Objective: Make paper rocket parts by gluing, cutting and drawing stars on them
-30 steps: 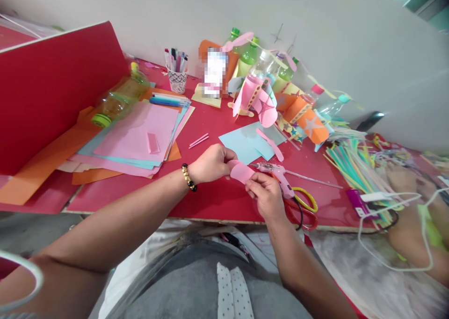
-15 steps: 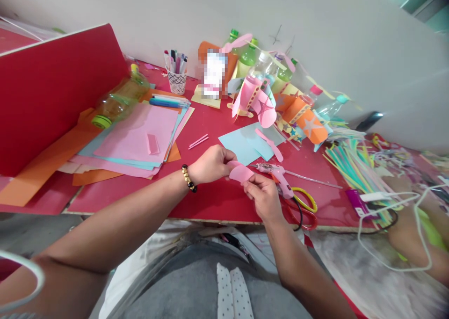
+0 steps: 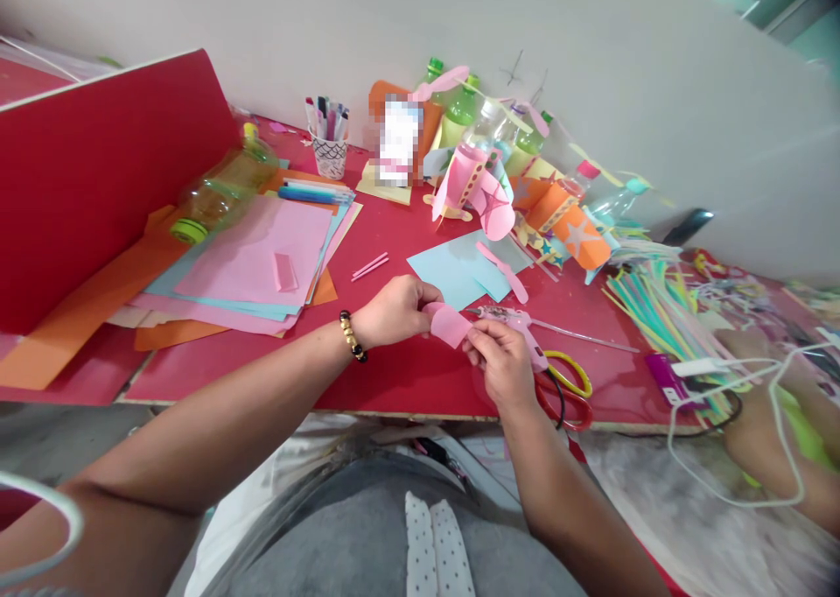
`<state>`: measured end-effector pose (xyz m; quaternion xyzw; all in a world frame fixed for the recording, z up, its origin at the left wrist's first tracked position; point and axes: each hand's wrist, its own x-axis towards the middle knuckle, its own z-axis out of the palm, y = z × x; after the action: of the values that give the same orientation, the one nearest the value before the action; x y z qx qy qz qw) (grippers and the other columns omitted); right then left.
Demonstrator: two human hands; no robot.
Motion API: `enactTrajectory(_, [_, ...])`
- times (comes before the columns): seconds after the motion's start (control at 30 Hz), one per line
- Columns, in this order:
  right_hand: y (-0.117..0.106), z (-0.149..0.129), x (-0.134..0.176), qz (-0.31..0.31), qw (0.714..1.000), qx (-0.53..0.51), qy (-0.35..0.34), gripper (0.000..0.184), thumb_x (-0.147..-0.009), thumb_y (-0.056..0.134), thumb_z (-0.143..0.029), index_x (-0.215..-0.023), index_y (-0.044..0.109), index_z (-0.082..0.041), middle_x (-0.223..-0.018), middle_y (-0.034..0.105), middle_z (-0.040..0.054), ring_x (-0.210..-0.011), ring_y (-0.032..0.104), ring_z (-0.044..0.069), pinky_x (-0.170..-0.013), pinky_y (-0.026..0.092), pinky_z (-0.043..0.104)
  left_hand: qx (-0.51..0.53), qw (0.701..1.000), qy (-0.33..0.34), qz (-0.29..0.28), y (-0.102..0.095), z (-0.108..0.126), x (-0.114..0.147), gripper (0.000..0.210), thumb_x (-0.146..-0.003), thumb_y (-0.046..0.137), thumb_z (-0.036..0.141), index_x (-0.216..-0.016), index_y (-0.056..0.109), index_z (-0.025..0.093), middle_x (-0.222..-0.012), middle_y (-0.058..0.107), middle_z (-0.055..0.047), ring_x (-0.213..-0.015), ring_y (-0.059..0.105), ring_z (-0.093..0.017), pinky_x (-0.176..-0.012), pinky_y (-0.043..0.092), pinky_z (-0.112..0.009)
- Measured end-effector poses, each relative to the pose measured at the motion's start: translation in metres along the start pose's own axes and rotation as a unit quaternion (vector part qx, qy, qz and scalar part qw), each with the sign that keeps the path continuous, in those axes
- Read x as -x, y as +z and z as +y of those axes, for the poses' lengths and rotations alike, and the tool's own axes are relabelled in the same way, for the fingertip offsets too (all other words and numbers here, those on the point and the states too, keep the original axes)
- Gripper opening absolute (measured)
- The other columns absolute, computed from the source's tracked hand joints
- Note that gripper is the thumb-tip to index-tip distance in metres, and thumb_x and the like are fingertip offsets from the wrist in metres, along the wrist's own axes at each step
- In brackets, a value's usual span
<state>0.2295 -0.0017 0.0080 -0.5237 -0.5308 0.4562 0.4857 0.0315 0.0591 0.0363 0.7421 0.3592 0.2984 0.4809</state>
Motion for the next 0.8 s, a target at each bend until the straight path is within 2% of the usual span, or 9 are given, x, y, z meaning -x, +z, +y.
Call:
enactTrajectory(0.1, [0.001, 0.000, -0.001, 0.000, 1.000, -0.013, -0.001, 0.017, -0.082, 0.061, -0.026, -0.067, 0.065, -0.018, -0.057, 0.058, -0.0024, -0.046, 0.044, 0.009, -0.046, 0.030, 0.024, -0.001, 1.000, 0.006, -0.002, 0.001, 0.000, 0.000, 0.013, -0.068, 0.055, 0.014, -0.068, 0.068, 0.010, -0.059, 0.062, 0.000, -0.056, 0.051, -0.009, -0.051, 0.035, -0.018])
enactTrajectory(0.3, [0.002, 0.002, -0.002, 0.027, 0.998, 0.046, -0.034, 0.018, -0.082, 0.061, -0.024, -0.066, 0.063, -0.018, -0.053, 0.052, -0.0040, -0.046, 0.041, 0.009, -0.045, 0.029, 0.025, -0.004, 1.000, 0.011, -0.006, 0.002, -0.002, -0.001, 0.009, -0.068, 0.058, 0.012, -0.066, 0.066, 0.010, -0.056, 0.057, 0.003, -0.056, 0.048, -0.009, -0.050, 0.033, -0.018])
enactTrajectory(0.47, [0.004, 0.000, -0.001, 0.038, 0.995, 0.057, -0.066, 0.018, -0.084, 0.060, -0.025, -0.069, 0.063, -0.018, -0.053, 0.049, -0.0047, -0.049, 0.041, 0.009, -0.047, 0.030, 0.025, -0.007, 1.000, 0.023, 0.000, 0.002, -0.001, 0.001, 0.021, -0.077, 0.065, 0.030, -0.082, 0.071, 0.011, -0.068, 0.065, 0.000, -0.063, 0.055, -0.011, -0.056, 0.037, -0.019])
enactTrajectory(0.63, [0.009, -0.002, 0.001, 0.036, 0.991, 0.057, -0.118, 0.013, -0.084, 0.064, -0.028, -0.075, 0.067, -0.019, -0.063, 0.058, -0.0026, -0.059, 0.049, 0.011, -0.055, 0.038, 0.024, -0.020, 1.000, 0.014, 0.007, 0.006, 0.003, 0.002, 0.031, -0.078, 0.069, 0.044, -0.085, 0.071, 0.013, -0.074, 0.067, -0.002, -0.068, 0.058, -0.013, -0.059, 0.040, -0.020])
enactTrajectory(0.8, [0.013, 0.005, 0.001, 0.032, 0.993, 0.003, -0.109, 0.008, -0.083, 0.066, -0.026, -0.078, 0.068, -0.020, -0.066, 0.061, -0.0026, -0.061, 0.052, 0.012, -0.056, 0.041, 0.023, 0.016, 1.000, 0.003, -0.004, 0.007, 0.004, 0.003, 0.031, -0.078, 0.070, 0.043, -0.085, 0.069, 0.013, -0.074, 0.067, -0.002, -0.068, 0.059, -0.013, -0.059, 0.041, -0.020])
